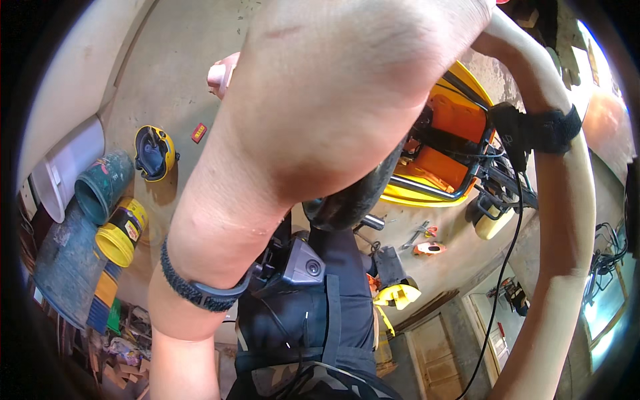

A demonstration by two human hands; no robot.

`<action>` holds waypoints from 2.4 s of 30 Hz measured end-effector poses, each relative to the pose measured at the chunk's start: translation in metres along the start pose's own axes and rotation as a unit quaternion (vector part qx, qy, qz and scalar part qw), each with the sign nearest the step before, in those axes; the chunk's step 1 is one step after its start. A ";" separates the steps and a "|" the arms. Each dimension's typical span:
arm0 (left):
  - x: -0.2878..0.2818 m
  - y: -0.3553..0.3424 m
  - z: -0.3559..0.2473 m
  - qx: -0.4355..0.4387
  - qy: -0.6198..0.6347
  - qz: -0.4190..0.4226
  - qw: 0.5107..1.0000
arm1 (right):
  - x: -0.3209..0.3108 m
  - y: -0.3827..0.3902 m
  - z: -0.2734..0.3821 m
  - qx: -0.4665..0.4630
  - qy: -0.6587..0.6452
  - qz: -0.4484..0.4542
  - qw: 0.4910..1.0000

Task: Repairing the front panel and connecting wiring on a yellow motorcycle.

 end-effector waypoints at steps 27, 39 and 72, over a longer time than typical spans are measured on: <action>-0.011 -0.013 -0.041 -0.219 -0.323 -0.045 0.920 | 0.086 0.110 0.108 0.505 -0.574 -0.082 0.640; -0.009 -0.017 -0.059 -0.227 -0.471 -0.059 0.851 | 0.009 0.070 0.027 0.413 -0.130 0.041 0.901; -0.020 -0.015 -0.060 -0.224 -0.481 -0.079 0.844 | 0.101 0.047 0.137 0.525 -0.795 -0.114 0.281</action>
Point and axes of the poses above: each hand's wrist, its own y-axis away from the middle knuckle, its own x-axis out of the palm, z = x × y, the point moved 8 cm from there along -y, towards the middle knuckle, and after that the axes turned 8 degrees about x, right-handed, at the moved point
